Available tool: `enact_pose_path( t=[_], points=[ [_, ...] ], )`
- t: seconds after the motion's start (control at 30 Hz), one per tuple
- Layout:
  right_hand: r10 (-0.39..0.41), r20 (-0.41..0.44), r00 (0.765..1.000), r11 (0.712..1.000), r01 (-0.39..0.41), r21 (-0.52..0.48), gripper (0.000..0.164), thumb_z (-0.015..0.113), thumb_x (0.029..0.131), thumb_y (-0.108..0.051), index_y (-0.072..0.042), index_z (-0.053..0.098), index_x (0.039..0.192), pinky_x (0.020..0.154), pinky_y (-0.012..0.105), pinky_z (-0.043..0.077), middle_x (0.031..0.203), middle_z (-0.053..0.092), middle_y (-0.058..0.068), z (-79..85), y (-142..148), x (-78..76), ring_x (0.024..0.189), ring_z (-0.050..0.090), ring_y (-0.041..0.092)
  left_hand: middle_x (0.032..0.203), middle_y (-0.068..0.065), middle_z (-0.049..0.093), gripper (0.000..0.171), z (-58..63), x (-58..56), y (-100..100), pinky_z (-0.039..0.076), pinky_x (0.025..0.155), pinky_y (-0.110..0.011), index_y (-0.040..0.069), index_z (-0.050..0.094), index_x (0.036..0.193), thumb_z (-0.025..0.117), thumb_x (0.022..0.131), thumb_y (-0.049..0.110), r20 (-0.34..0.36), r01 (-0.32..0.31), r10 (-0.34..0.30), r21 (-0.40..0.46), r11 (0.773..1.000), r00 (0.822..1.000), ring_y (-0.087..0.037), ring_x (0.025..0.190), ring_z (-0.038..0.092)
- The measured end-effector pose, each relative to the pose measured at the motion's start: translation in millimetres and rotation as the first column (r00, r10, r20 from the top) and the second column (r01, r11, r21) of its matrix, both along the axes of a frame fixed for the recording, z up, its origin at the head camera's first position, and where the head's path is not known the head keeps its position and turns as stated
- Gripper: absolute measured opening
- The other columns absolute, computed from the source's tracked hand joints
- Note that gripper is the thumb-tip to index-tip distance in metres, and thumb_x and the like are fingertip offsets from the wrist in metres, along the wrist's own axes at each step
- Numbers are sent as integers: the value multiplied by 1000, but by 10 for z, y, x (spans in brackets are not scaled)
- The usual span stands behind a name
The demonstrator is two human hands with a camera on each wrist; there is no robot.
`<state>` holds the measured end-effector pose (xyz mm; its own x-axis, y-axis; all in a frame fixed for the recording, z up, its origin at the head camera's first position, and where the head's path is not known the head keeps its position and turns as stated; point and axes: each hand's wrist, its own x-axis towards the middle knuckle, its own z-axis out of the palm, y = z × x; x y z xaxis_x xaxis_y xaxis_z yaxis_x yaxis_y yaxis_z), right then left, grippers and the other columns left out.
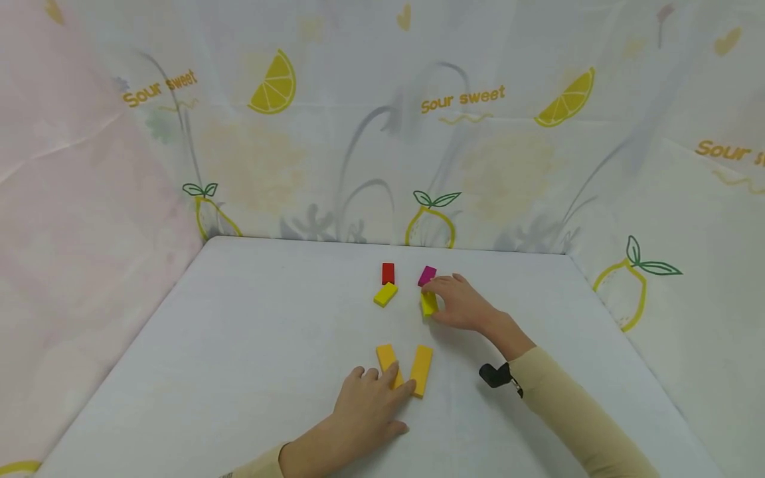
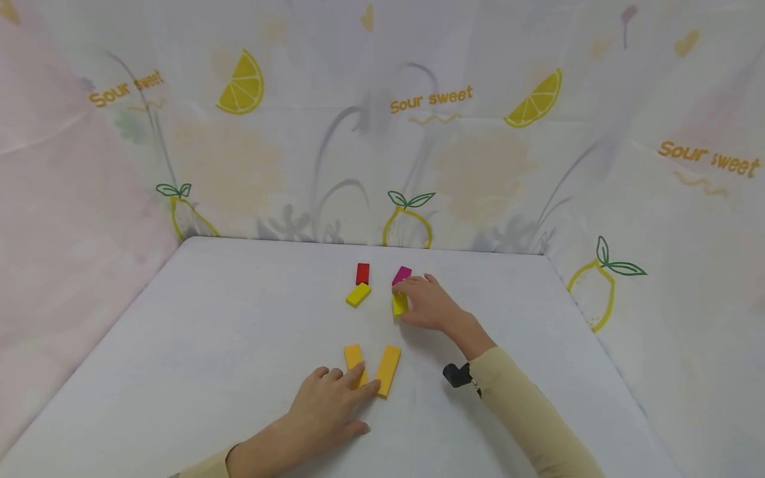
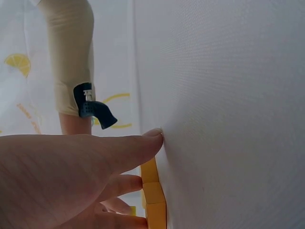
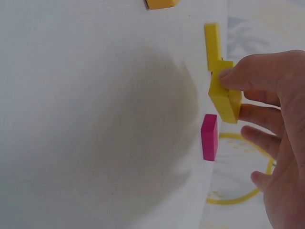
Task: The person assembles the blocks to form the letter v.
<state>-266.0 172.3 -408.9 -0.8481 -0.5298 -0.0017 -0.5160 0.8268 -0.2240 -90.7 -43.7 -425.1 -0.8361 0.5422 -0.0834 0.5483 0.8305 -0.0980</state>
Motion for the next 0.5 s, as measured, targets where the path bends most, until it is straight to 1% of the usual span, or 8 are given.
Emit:
enact_pose_path(
  t=[0.27, 0.5],
  points=[
    [14, -8, 1000, 1000, -14, 2, 43, 74, 84, -26, -17, 64, 125, 119, 62, 22, 129, 67, 2, 26, -5, 57, 133, 52, 27, 141, 1, 58, 61, -16, -12, -3, 49, 88, -41, 44, 53, 137, 66, 82, 67, 14, -2, 2, 8, 1000, 1000, -22, 97, 61],
    [31, -5, 1000, 999, -31, 7, 42, 74, 84, -28, -18, 65, 125, 119, 60, 25, 129, 67, 1, 53, 12, 99, 130, 54, 25, 141, 1, 58, 62, -12, -17, -5, 49, 88, -42, 44, 53, 137, 65, 82, 68, 14, -3, 3, 2, 1000, 1000, -23, 98, 62]
  ],
)
